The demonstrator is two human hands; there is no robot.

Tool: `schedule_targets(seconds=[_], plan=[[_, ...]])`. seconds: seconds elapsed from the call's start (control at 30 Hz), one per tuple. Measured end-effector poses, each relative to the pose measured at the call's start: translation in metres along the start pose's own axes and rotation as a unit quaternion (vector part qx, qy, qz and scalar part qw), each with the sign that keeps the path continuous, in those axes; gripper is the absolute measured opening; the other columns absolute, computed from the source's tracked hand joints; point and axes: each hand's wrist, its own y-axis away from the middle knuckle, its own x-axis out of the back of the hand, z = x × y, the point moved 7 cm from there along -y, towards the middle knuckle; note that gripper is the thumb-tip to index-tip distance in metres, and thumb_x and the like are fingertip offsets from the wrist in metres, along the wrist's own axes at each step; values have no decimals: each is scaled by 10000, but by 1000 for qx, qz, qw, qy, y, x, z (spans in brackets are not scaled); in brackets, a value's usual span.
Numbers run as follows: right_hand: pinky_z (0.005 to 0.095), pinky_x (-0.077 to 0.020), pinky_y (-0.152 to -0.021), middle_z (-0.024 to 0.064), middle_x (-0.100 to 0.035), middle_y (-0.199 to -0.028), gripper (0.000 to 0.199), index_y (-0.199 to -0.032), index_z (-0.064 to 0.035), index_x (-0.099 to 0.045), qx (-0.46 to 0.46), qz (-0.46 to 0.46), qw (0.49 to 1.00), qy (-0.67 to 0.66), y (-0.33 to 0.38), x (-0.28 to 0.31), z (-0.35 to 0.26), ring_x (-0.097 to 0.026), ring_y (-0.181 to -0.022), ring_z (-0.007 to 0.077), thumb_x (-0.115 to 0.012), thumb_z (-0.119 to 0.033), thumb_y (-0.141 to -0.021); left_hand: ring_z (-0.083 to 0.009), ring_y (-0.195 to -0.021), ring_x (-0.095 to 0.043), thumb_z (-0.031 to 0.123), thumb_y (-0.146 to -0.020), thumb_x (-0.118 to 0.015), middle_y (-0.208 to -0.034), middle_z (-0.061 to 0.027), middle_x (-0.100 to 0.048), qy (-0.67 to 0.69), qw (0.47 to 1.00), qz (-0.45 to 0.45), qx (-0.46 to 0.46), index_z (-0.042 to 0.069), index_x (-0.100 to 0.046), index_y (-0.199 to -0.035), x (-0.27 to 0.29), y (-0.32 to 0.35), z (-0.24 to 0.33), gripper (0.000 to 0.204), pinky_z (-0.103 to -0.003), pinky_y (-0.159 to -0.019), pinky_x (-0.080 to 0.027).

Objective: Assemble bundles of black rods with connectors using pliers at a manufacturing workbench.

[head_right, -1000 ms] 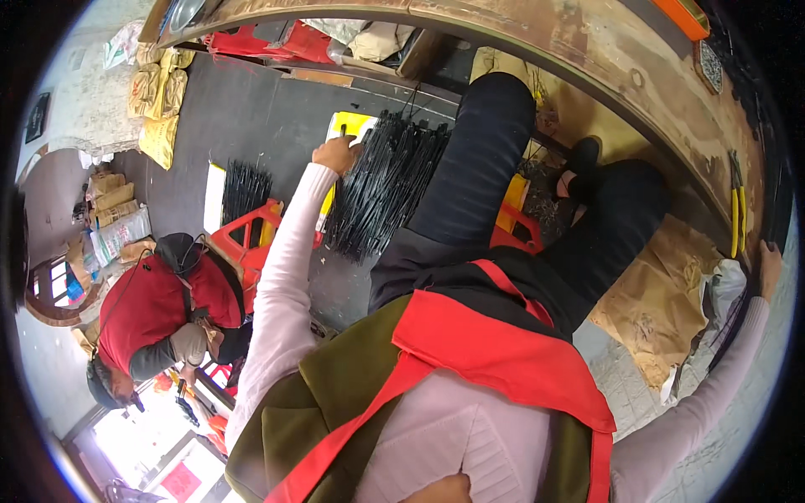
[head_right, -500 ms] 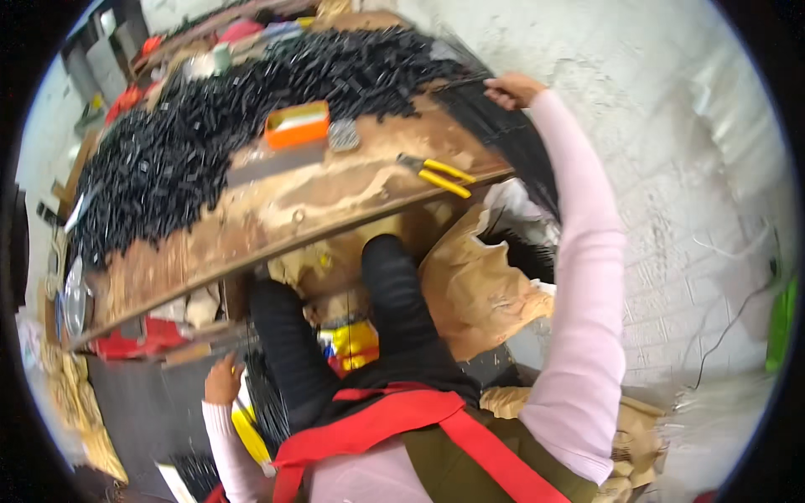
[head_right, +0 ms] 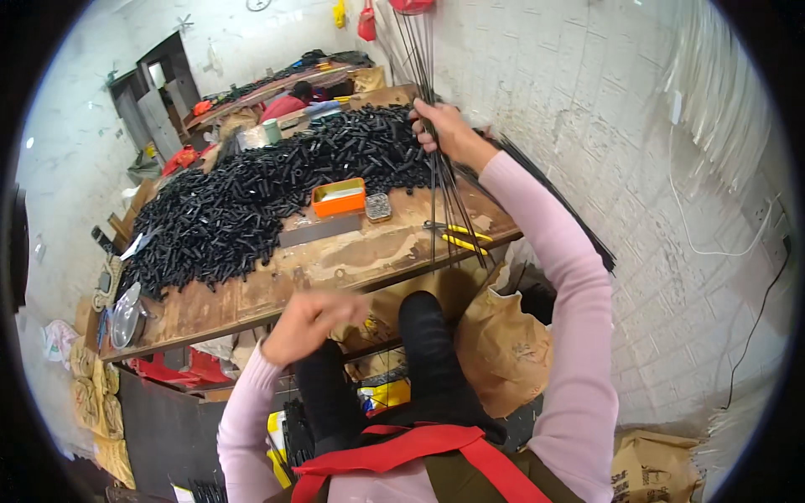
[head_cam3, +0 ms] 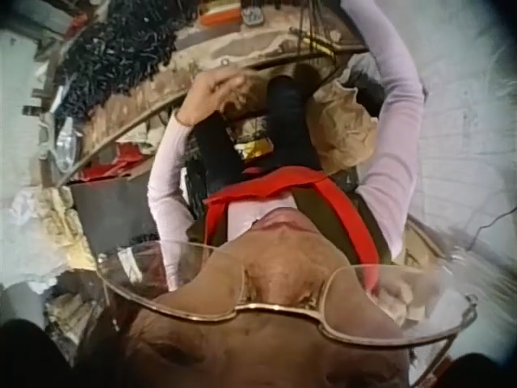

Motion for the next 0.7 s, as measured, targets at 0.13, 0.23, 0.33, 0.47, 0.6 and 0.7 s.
schedule_targets(seconds=[0.13, 0.23, 0.33, 0.47, 0.6, 0.7], plan=[[192, -232, -418, -33, -421, -704, 385, -1093, -42, -499, 22, -59, 992, -112, 57, -97, 4, -308, -488, 28, -466, -419, -1020, -155, -883, -619, 228, -1008, -536, -911, -56, -674, 117, 966, 220, -73, 7, -581, -1227, 36, -60, -25, 315, -276, -843, -484], [203, -261, -426, -25, -428, -713, 400, -1153, -29, -495, 46, -89, 983, -157, 89, -158, 11, -326, -497, 44, -453, -407, -1028, -128, -700, -562, 261, -1025, -510, -785, -18, -593, 345, 910, 208, 95, 52, -534, -1219, 9, -73, -47, 286, -268, -680, -481], [227, -386, -469, 5, -564, -789, 423, -1176, -17, -541, 60, -147, 971, -178, 99, -181, 10, -495, -556, 86, -461, -404, -1026, -56, -546, -411, 278, -1033, -493, -683, 48, -449, 519, 846, 114, 42, 96, -511, -1134, 6, -41, -13, 210, -223, -496, -358], [254, -523, -593, 83, -703, -809, 411, -887, -31, -676, 65, -229, 955, 176, 98, -197, -1, -685, -693, 153, -566, -419, -965, -13, -498, -294, 226, -1025, -512, -668, 86, -373, 378, 884, 274, 15, 114, -501, -1006, 43, 3, -22, 114, -197, -416, -219], [251, -411, -461, -31, -518, -593, 325, -828, -70, -583, 86, -119, 989, -26, 73, -175, -1, -507, -474, 96, -583, -364, -965, -47, -519, -476, 229, -1030, -496, -688, 24, -520, 307, 882, 354, 45, 79, -503, -1002, 55, 4, -33, 154, -193, -422, -320], [204, -202, -384, -106, -264, -546, 330, -1051, -8, -573, 84, -83, 992, -47, 40, -108, -11, -248, -415, 21, -547, -333, -994, -46, -531, -447, 183, -1028, -491, -688, 35, -479, 255, 883, 394, 24, 78, -491, -973, 99, 23, -59, 118, -206, -446, -334]])
